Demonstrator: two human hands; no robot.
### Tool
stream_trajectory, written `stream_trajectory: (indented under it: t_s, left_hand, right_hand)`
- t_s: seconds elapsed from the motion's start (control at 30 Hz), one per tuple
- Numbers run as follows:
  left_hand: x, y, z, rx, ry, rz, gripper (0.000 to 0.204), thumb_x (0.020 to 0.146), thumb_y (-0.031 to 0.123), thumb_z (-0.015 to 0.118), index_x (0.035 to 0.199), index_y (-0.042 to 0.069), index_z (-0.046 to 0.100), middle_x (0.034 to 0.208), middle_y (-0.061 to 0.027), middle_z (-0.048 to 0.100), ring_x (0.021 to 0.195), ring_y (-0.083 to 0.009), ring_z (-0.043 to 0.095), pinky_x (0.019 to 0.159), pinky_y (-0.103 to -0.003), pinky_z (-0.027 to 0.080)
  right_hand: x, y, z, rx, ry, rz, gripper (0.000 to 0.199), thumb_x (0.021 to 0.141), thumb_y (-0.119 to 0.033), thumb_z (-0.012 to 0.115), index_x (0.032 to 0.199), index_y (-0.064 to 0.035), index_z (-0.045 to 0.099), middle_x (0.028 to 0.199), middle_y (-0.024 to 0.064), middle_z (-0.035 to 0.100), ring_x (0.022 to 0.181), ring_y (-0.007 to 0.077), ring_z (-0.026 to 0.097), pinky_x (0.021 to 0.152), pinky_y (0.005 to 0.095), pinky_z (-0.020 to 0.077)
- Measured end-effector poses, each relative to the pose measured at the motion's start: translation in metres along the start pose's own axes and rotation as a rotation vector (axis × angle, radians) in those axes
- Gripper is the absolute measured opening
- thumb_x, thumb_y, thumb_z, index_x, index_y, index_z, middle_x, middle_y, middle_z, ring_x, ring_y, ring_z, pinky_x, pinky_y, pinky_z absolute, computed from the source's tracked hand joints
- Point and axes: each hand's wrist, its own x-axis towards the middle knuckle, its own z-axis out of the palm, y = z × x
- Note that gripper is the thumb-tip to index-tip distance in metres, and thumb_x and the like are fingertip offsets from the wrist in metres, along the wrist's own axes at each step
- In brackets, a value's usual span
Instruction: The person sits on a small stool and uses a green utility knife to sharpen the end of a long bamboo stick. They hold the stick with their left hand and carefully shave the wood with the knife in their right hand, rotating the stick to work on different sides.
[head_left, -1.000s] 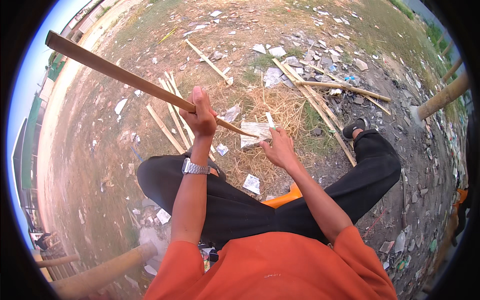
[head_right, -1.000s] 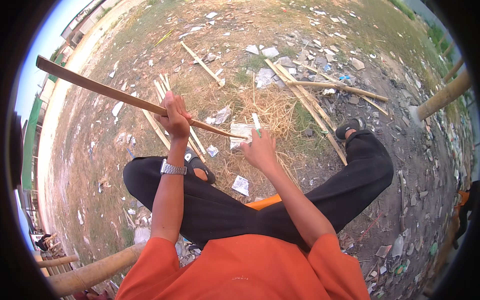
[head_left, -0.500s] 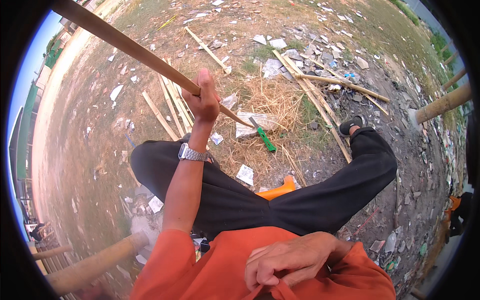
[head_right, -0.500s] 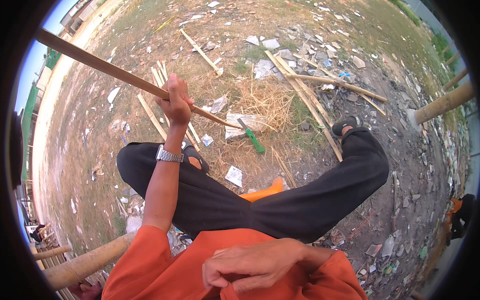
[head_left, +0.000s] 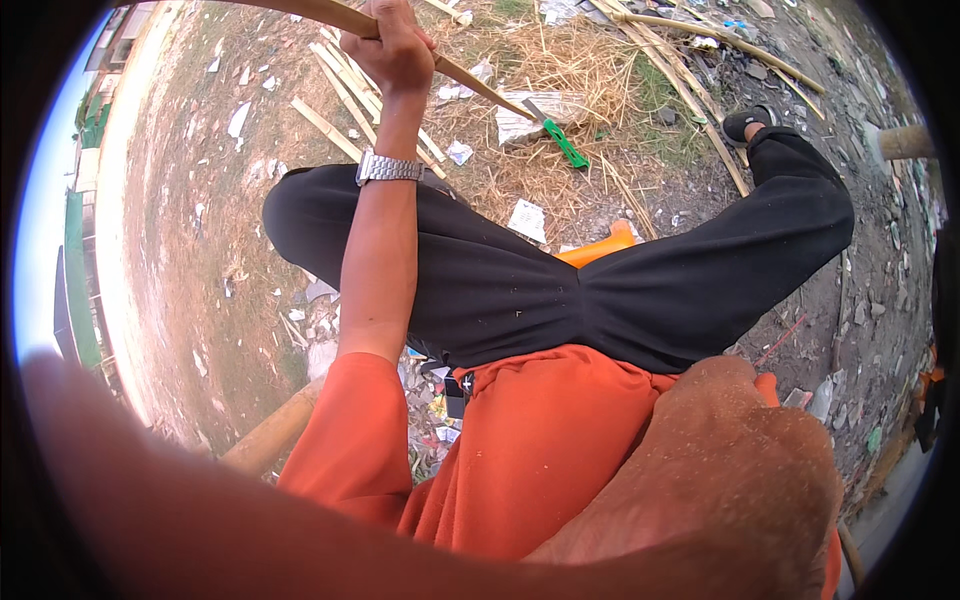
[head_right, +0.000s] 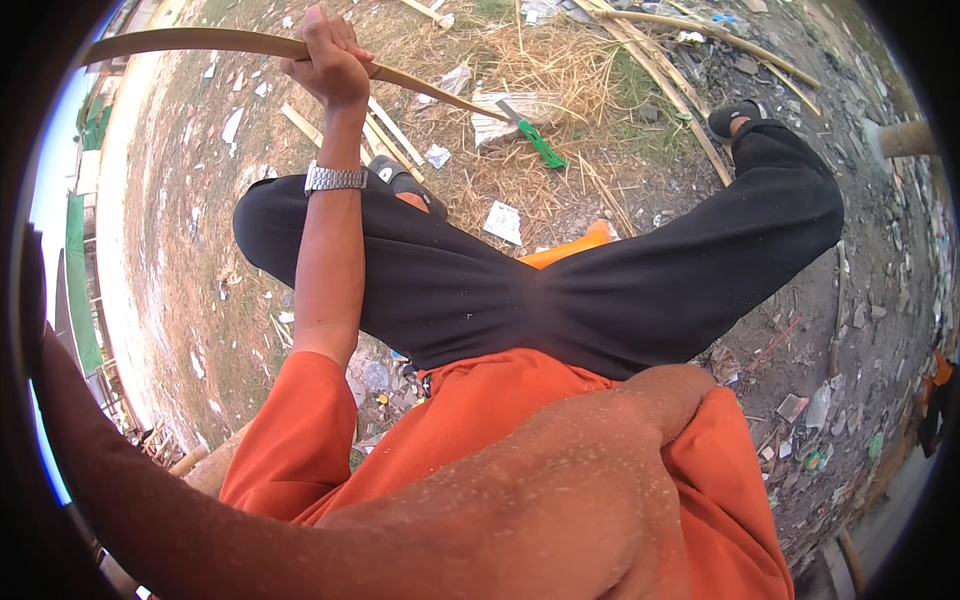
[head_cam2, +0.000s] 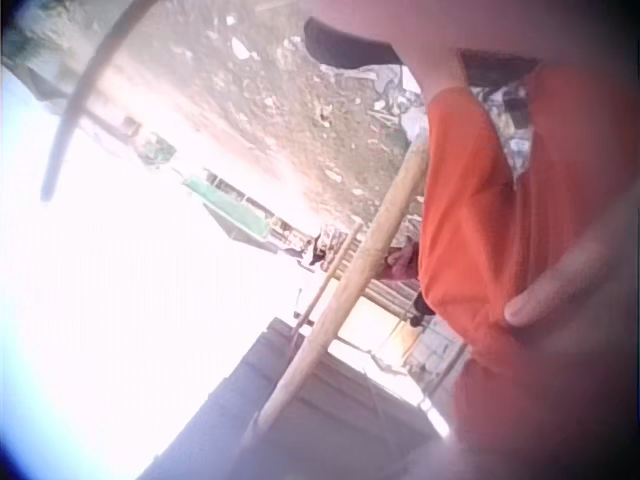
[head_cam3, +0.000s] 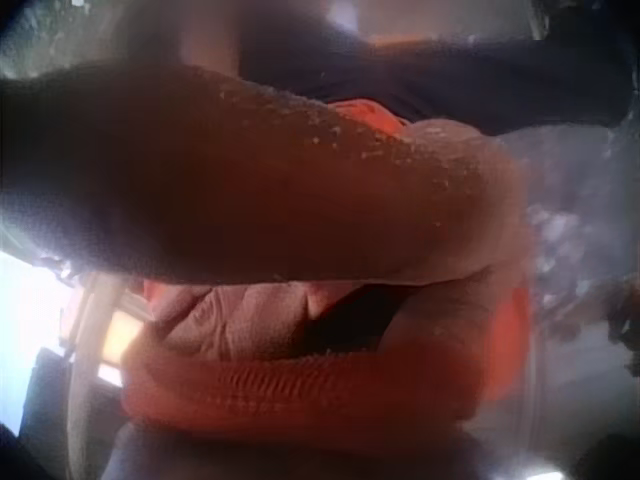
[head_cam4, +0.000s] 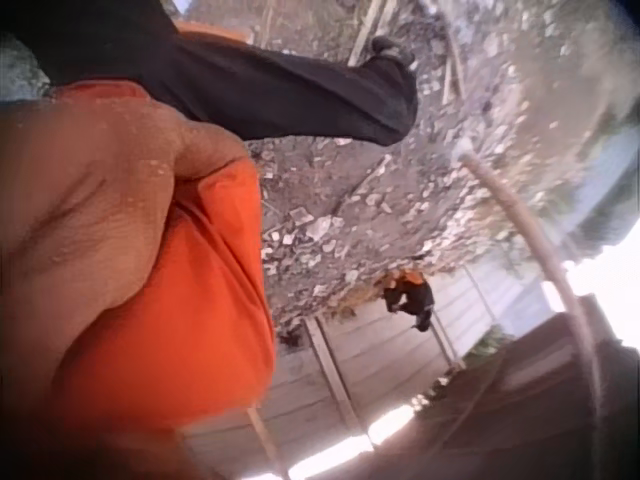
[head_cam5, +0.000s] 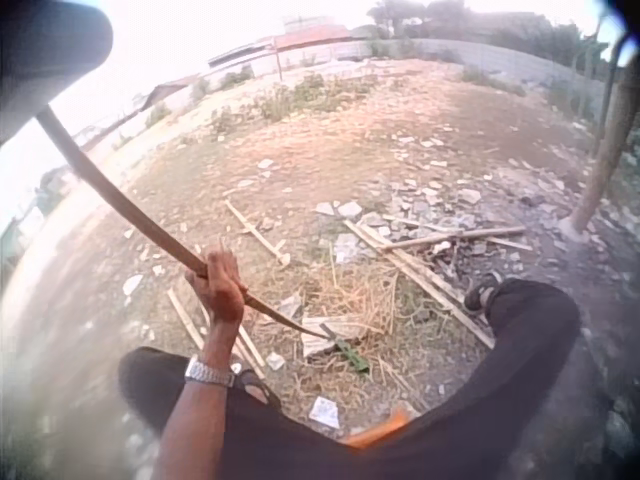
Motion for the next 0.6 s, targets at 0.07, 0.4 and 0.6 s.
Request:
stream_trajectory:
  t_s: [0.07,0.4,0.6]
  left_hand:
    - [-0.004,-0.035,-0.027,-0.065,0.072,0.049,0.037,0.093,0.014,0.048,0.057,0.009,0.04,0.042,0.0011,0.036,0.033,-0.0072,0.035,0.031,-0.024,0.022]
    - [-0.004,-0.014,-0.023,0.088,0.156,-0.163,0.04,0.094,0.021,0.053,0.057,0.009,0.045,0.045,0.0031,0.041,0.033,-0.0066,0.04,0.031,-0.023,0.028]
    - [0.0,-0.031,-0.024,-0.051,0.183,-0.144,0.037,0.093,0.022,0.054,0.06,0.007,0.048,0.046,0.0013,0.044,0.033,-0.0081,0.041,0.031,-0.024,0.029]
  right_hand:
    - [-0.013,-0.006,0.009,0.022,-0.062,-0.071,0.018,0.093,-0.012,0.053,0.102,-0.0007,0.042,0.088,0.012,0.054,0.085,0.0218,0.058,0.078,0.0332,0.0457]
    - [-0.039,-0.023,0.006,0.142,-0.251,-0.243,0.023,0.092,-0.01,0.055,0.109,0.0006,0.043,0.084,0.0116,0.057,0.081,0.0203,0.06,0.074,0.0316,0.0474]
    - [-0.032,-0.009,0.023,0.206,-0.291,-0.256,0.027,0.091,-0.01,0.055,0.113,0.0014,0.043,0.081,0.0114,0.059,0.078,0.0194,0.062,0.072,0.0306,0.0483]
